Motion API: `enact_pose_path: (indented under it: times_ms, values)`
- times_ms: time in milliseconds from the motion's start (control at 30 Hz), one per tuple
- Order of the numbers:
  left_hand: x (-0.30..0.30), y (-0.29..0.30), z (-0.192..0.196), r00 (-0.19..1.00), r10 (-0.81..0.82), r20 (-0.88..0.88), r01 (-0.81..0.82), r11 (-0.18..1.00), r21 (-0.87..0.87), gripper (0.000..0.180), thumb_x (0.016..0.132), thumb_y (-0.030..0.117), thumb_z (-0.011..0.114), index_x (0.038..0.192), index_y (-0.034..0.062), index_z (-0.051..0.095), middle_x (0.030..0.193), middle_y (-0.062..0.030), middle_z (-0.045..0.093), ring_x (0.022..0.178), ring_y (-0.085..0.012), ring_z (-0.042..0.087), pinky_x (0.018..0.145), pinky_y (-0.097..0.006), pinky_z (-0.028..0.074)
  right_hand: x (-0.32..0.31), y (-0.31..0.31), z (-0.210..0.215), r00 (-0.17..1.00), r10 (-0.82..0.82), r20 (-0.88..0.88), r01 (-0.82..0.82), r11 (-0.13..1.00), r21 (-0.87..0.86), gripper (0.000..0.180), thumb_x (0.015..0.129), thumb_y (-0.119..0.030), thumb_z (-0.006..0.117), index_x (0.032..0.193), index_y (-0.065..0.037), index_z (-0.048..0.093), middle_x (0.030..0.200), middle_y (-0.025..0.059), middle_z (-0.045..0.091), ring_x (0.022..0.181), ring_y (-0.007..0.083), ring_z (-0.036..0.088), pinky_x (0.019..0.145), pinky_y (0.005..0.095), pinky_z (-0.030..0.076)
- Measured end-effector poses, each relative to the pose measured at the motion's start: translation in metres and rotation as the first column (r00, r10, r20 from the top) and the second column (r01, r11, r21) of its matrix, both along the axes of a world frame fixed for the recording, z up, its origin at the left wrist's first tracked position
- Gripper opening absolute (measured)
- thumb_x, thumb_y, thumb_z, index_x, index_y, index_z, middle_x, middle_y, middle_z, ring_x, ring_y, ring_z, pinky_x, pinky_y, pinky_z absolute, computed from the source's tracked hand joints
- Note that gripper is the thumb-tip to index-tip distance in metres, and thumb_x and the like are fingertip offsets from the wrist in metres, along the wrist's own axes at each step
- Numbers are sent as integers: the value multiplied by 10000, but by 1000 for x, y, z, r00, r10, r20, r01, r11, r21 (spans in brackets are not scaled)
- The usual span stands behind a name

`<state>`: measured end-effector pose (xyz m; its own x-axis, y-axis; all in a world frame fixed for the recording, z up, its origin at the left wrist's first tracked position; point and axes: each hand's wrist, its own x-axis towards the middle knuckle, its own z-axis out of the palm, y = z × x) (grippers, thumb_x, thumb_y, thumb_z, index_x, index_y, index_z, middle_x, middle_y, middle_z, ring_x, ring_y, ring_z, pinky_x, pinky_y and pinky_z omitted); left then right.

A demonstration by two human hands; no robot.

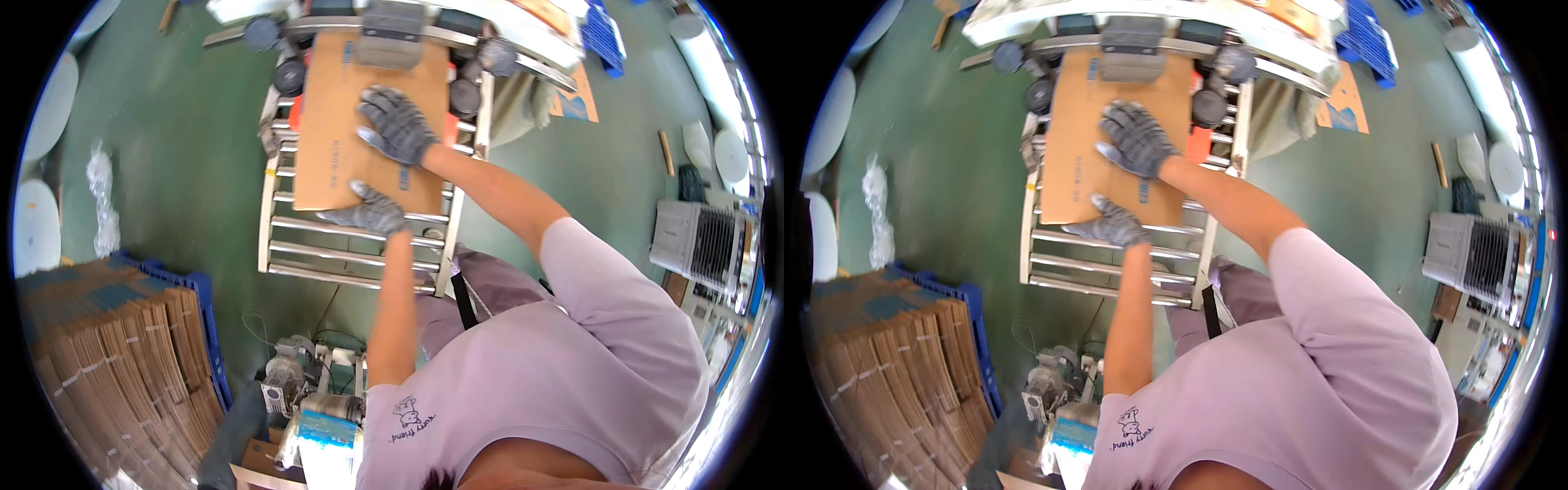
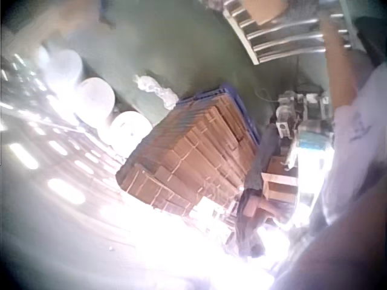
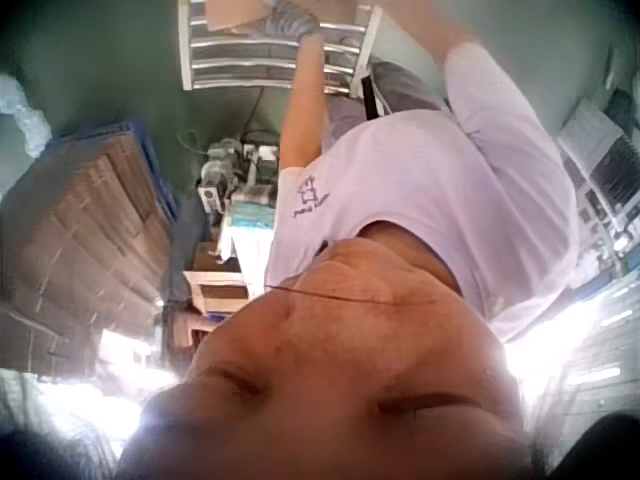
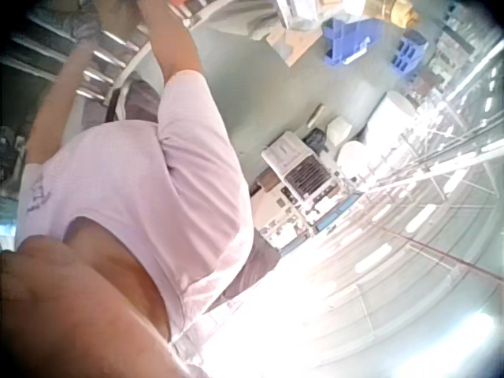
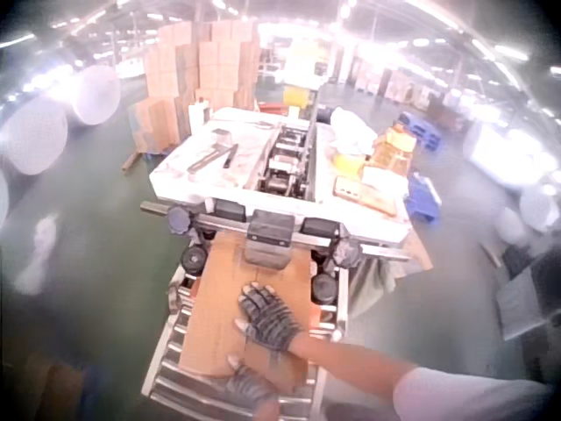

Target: The person picks up groups of small blue boxes from a conveyor belt and packs them into larger cardboard boxes, then moves the full boxes to a rolling rack.

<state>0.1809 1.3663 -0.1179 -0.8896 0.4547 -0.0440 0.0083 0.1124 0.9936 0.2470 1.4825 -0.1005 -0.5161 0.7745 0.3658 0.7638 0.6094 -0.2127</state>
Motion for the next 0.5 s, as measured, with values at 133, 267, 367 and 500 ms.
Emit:
enact_pose_path:
  times_ms: [133, 267, 367, 500]
  values:
    - [-2, -38, -9, 891, -443, 104, 426, 892, 154, 479, 908, 203, 425, 1305, -2, 251, 1313, -140, 331, 1111, -237, 415, 960, -354, 350, 21, -22, -13, 956, 75, -283, -103, 991, -87, 417, 788, -250, 528, 1162, -71, 483, 1196, 138, 465, 1150, 286, 402, 964, 407, 312]
    - [44, -116, -98, 841, -391, 373, 418, 909, 9, 467, 853, 320, 512, 1150, -37, 470, 1140, -138, 508, 1011, -205, 493, 855, -330, 416, 90, -118, 1, 859, 503, 95, -428, 807, -406, 522, 729, -191, 552, 1224, -96, 413, 1240, 131, 406, 1159, 285, 389, 930, 406, 348]
    - [139, -126, -110, 532, -640, 555, 776, 630, -19, 330, 892, 188, 422, 1154, -8, 460, 1087, -118, 531, 976, -183, 515, 839, -258, 423, 212, -202, -31, 914, 201, -353, -274, 946, -171, 461, 817, -227, 516, 1251, -122, 400, 1165, 103, 455, 1088, 252, 444, 859, 389, 391]
    - [282, -108, -112, 237, -711, 662, 964, 258, -68, 392, 805, 61, 540, 1169, -31, 424, 1054, -153, 527, 931, -205, 517, 775, -295, 459, 377, -262, -96, 979, -130, 159, 198, 803, -562, 457, 783, -300, 521, 1195, -120, 441, 1201, 114, 464, 1038, 295, 477, 868, 415, 394]
